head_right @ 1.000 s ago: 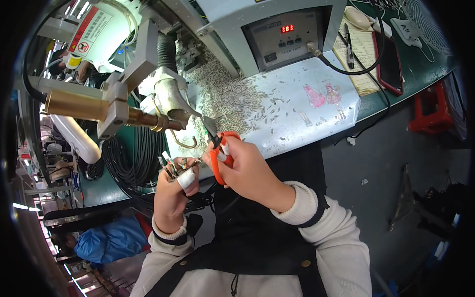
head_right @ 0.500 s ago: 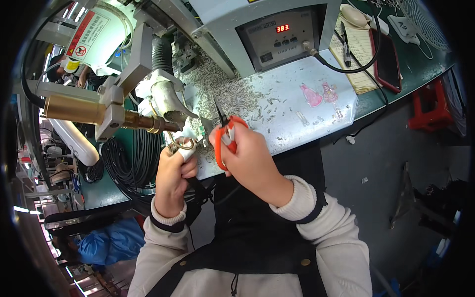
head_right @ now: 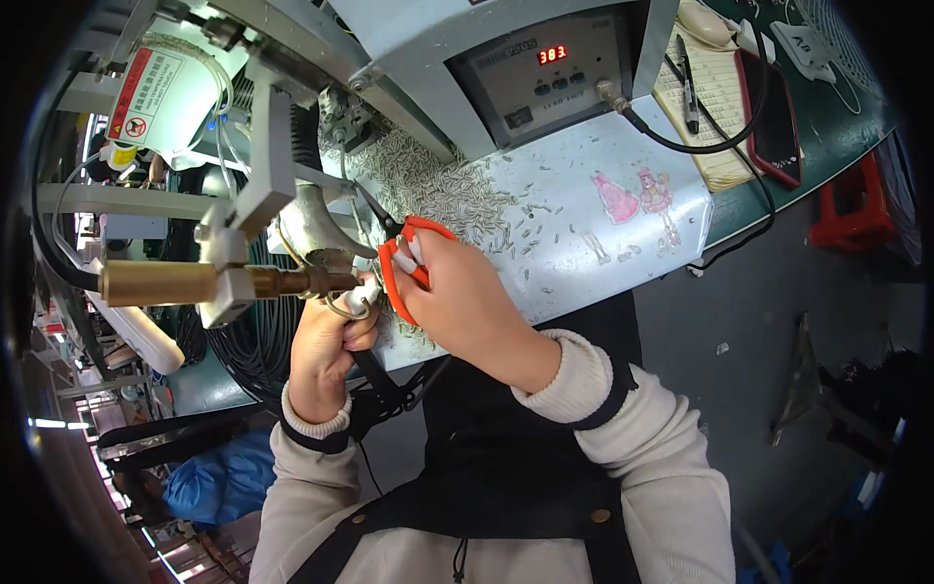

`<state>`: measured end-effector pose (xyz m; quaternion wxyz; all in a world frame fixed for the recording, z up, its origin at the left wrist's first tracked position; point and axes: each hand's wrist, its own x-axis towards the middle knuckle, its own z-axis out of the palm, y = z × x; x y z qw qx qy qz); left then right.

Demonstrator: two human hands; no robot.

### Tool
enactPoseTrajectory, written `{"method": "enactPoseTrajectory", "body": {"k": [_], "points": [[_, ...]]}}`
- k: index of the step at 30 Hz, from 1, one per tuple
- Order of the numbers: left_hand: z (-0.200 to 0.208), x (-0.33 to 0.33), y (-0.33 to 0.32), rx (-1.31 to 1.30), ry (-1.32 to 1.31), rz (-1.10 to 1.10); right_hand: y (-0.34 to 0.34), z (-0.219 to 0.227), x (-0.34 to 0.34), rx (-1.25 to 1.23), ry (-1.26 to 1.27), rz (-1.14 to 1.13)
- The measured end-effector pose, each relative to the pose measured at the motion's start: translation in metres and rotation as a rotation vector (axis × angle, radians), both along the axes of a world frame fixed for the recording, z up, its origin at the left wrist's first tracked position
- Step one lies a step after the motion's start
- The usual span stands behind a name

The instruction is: Assembling and trimming wire harnesses using scissors at a factory workbench.

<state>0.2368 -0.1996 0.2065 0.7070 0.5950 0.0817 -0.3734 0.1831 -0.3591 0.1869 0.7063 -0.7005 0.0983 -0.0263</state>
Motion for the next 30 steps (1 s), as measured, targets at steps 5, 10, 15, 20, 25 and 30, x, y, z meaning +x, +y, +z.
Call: {"method": "enactPoseTrajectory", "body": {"k": [5, 10, 15, 20, 25, 30], "points": [[-0.005, -0.003, 0.005, -0.031, -0.024, 0.027, 0.001, -0.003, 0.000, -0.005, 0.018, 0.027], [-0.002, -0.004, 0.004, -0.079, -0.008, 0.045, 0.001, -0.003, -0.001, -0.011, 0.026, 0.023], [0.004, -0.006, -0.003, 0.007, -0.029, 0.063, 0.002, 0.000, -0.003, -0.009, 0.007, 0.000], [0.009, -0.013, 0.004, -0.005, -0.028, -0.037, 0.004, -0.004, -0.011, 0.100, -0.013, 0.020], [0.012, -0.047, 0.003, 0.045, -0.136, 0.201, 0.001, -0.006, -0.039, 0.123, -0.208, -0.024], [0.012, -0.065, 0.044, 0.034, -0.556, 0.536, -0.012, 0.003, -0.073, -0.064, -0.352, -0.215]]}}
